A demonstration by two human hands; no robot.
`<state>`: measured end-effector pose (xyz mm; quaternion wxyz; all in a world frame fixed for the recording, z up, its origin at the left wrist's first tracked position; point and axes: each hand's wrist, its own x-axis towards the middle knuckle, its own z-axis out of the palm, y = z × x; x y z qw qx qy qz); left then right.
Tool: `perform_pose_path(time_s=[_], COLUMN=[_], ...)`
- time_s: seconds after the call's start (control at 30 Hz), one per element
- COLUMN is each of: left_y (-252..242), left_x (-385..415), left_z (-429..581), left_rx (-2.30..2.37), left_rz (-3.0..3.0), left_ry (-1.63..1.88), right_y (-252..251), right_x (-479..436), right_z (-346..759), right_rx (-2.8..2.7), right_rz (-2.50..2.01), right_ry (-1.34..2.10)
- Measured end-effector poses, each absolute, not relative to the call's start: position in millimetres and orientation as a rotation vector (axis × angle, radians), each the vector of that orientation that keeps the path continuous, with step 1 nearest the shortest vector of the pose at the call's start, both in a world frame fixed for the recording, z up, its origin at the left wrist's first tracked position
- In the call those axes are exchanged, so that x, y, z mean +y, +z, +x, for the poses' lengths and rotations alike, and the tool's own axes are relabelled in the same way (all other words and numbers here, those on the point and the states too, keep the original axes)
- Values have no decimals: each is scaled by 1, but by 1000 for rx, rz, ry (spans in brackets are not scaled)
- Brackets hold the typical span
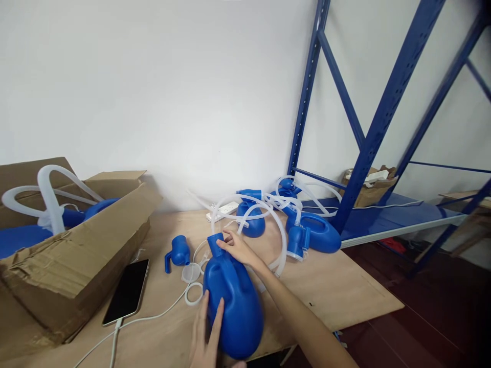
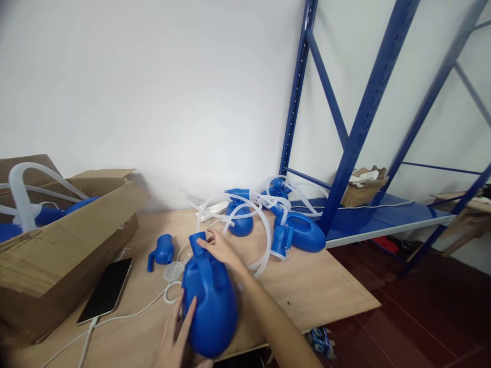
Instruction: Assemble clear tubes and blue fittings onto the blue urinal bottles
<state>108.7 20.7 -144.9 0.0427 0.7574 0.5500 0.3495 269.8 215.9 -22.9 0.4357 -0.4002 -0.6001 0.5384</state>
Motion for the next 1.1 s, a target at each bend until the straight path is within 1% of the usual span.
perform_pose_path(time_s=[0.1,0.2,0.27,0.33,0.43,0.47,0.53,0.6,0.67,0.73,0.83,0.9,1.0,1.1], left_y=[-154,-152,-145,-136,-118,-112,-106,-106,-112,-118,-116,-105,-86,-84], left_x=[24,24,22,23,32,39,56,77,96,108,113,110,107,108], left_z=[134,163,179,184,161,147,115,86,66,55,46,38,22,15], left_rx=[1892,1988,1926,1752,1500,1536,1881,2150,2226,2126,1926,1842,1714,1629], left_rz=[2297,2262,2323,2450,2592,2582,2492,2472,2478,2516,2551,2534,2382,2276], left_ry=[1064,1075,1132,1180,1124,1063,995,824,650,544,513,555,715,874], right_y=[-10,5,14,20,24,24,23,22,21,21,21,22,23,25], right_x=[199,174,162,158,163,166,172,175,176,177,175,173,168,166], right_z=[275,276,275,277,284,287,291,293,293,293,297,301,305,306], right_rx=[-1598,-1878,-2035,-2136,-2279,-2329,-2405,-2429,-2436,-2451,-2470,-2483,-2495,-2491], right_rz=[-1057,-1059,-1097,-1182,-1192,-1142,-1030,-987,-985,-955,-880,-846,-840,-862], right_ry=[1162,1001,875,740,640,627,589,543,532,561,643,697,745,755])
